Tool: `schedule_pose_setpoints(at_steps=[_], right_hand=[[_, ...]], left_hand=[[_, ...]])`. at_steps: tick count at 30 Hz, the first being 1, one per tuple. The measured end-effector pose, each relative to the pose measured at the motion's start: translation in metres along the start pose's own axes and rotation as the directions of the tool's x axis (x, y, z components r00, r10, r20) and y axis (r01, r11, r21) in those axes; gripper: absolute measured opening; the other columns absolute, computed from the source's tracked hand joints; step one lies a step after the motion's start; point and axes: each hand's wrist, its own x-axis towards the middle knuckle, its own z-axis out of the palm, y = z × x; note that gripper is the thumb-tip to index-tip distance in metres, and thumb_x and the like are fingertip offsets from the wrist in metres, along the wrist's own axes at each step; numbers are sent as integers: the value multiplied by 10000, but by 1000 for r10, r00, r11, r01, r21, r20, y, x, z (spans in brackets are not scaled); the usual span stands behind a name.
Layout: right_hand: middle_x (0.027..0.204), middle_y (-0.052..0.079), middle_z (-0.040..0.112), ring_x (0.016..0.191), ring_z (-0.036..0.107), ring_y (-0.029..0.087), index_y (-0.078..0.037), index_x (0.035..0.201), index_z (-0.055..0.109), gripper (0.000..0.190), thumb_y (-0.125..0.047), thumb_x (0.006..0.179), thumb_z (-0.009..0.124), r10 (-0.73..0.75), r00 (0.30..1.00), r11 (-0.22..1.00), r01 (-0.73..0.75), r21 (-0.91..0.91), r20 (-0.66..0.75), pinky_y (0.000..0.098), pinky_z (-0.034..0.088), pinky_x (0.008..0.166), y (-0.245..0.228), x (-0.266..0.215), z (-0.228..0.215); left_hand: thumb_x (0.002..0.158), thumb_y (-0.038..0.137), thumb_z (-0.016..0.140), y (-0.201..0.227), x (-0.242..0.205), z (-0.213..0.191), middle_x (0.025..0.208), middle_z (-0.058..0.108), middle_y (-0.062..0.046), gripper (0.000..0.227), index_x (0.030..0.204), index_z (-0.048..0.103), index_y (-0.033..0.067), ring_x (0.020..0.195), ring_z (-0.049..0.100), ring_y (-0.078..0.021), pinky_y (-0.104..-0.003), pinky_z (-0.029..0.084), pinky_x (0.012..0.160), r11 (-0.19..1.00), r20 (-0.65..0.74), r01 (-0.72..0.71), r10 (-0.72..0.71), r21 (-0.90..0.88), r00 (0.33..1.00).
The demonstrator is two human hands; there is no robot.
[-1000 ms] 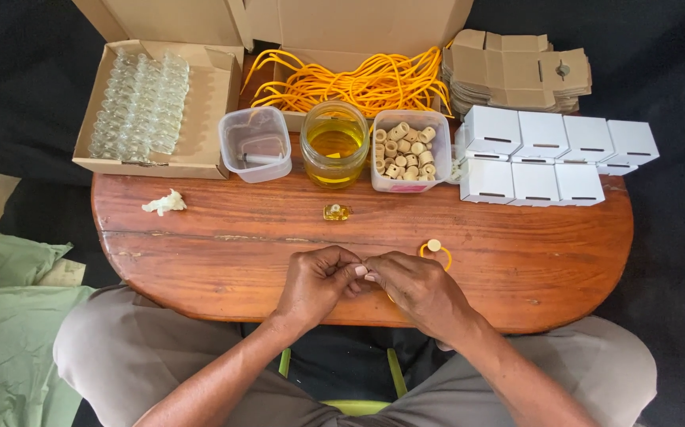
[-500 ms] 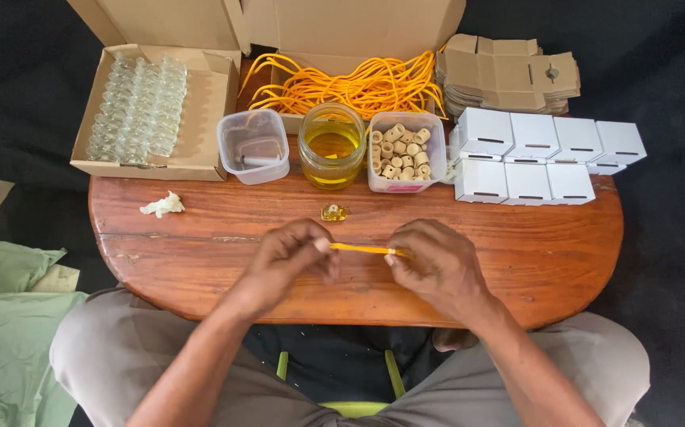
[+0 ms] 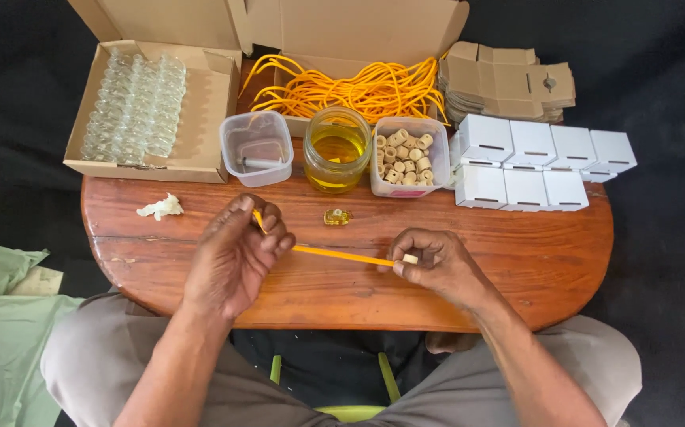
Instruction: Assembling small perfume bottles by threading cords through wooden caps, attaching them to bottles, and folding cardboard packaging.
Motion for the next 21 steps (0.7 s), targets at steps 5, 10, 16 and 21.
schedule_pose_setpoints(at_steps=[5,10,16,21], right_hand=[[741,68,655,671,548,122,-19,795,712,67,-3,755,763,33,999,998,-32,-50,24,242,442,544,19,1,-3],[717,77,675,582,536,133,-69,800,752,132,-55,682,811,24,998,964,-38,-263,-58,243,443,502,21,3,-7],[580,59,547,495,508,138,-77,841,781,159,-71,684,806,11,994,938,-48,-343,-107,267,381,446,6,2,-8],[701,123,707,625,654,201,-124,898,815,165,-110,734,809,-71,988,916,12,-400,-134,295,525,584,-4,-3,-4]], left_hand=[[1048,216,500,-1,-2,-2,824,432,-32,149,951,470,107,627,464,-94,-264,486,648,999,-30,46,-46,10,999],[1045,183,494,-3,3,0,810,427,-32,133,939,459,111,593,451,-91,-260,456,601,996,-41,76,-74,43,996],[1047,167,493,-6,2,0,775,418,-32,155,913,460,98,550,408,-78,-237,399,547,988,-40,113,-109,101,993],[928,34,542,-28,1,3,885,559,-155,93,1015,542,5,693,646,-219,-388,633,625,877,-33,231,-239,421,970]])
